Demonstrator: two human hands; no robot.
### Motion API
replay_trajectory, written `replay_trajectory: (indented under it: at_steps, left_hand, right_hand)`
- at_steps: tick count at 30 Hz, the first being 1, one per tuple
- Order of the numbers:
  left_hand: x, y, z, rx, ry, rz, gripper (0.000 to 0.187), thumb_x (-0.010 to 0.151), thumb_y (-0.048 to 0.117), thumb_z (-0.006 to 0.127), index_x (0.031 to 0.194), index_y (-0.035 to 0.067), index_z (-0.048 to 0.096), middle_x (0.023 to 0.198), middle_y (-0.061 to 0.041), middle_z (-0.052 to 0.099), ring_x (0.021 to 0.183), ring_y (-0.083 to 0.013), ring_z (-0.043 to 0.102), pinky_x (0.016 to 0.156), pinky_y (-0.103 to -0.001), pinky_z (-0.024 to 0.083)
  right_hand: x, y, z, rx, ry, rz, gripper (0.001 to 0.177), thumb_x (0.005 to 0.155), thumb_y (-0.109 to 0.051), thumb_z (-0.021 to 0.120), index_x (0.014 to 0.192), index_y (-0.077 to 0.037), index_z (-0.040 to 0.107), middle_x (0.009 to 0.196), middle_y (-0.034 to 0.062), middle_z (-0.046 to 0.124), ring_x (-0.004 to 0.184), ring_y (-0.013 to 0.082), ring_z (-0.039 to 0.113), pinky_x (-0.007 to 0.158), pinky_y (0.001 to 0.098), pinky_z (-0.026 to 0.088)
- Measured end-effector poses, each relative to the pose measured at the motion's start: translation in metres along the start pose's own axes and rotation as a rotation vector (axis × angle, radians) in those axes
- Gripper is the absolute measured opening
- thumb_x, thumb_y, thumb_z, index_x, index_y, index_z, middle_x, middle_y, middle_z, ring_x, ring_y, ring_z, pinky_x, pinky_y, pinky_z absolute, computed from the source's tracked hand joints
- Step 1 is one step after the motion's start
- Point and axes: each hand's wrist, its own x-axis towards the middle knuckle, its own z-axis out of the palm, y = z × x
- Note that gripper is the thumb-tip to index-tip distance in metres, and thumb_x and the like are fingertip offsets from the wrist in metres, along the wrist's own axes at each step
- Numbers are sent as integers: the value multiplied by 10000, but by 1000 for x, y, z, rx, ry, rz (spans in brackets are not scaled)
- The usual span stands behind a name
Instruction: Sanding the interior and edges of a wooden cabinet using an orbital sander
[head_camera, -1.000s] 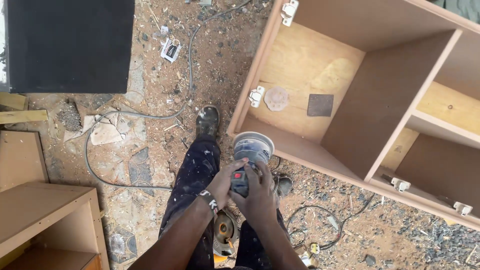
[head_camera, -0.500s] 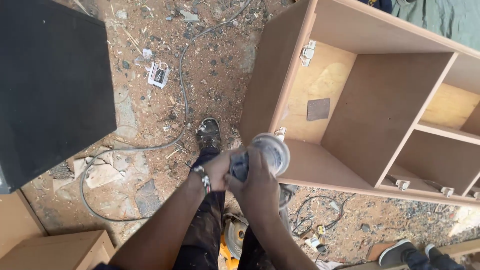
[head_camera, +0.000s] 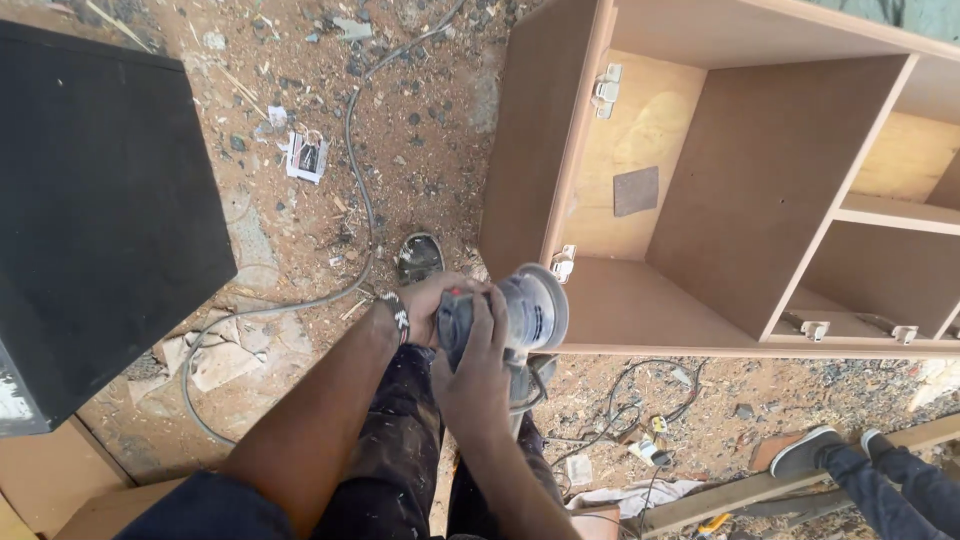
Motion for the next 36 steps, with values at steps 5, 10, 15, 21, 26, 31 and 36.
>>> replay_trajectory:
  at_steps: [5,10,15,21,26,31,36]
  left_hand:
    - [32,-57,-56,-206,-105,354,505,1002,287,950,1337,-68,819,1375,-361,834,1313,-540,797,1146,-660,653]
    - [-26,-14,-5,-94,-53,507,662,1056,530,873,1552,106,766,1634,-240,759,1479,-415,744,1306,-555,562]
    - [-20,90,30,38,-123,738,500,998,540,937,1150,79,819,916,-155,817,780,-277,775,750,-389,650]
    - [-34,15,27,149,67,581,1263,804,882,909,1777,143,589,1752,-283,628,1601,-414,643,1304,-501,540]
    - [18,-68,-58,-103,-43,356,653,992,619,870,1421,130,805,1268,-168,879,1138,-305,851,1076,-448,674]
    - [3,-48,-42,-167,-163,437,218,1135,437,802,1134,224,755,1102,55,806,1032,-104,782,1039,-317,652]
    - [-83,72,54,227,-156,526,734,1025,688,616,1293,24,774,1323,-227,852,1219,-350,850,1171,-451,697]
  right_hand:
    - [-13,15,53,-62,65,100,952,943,-121,759,1800,-166,345,1942,197,228,1239,613,778,980,724,766]
    - [46,-15,44,1,114,106,907,961,-153,740,1781,-214,359,1952,128,216,1254,595,787,1007,718,740]
    - [131,-45,40,36,253,-34,886,959,-80,776,1745,-205,386,1937,146,205,1296,611,777,1016,707,743]
    - [77,-37,46,84,223,-42,753,1001,27,737,1680,-64,427,1868,293,250,1337,659,736,936,726,771]
    - [6,36,103,98,225,28,716,999,-62,760,1656,-84,478,1926,188,284,1576,585,563,1045,763,686]
    - [20,40,98,163,303,-102,657,1041,-92,781,1630,9,508,1920,237,321,1787,495,384,1365,673,472]
    - [113,-26,38,190,386,-236,800,901,23,792,1647,-8,503,1880,286,398,1783,513,363,1439,679,377]
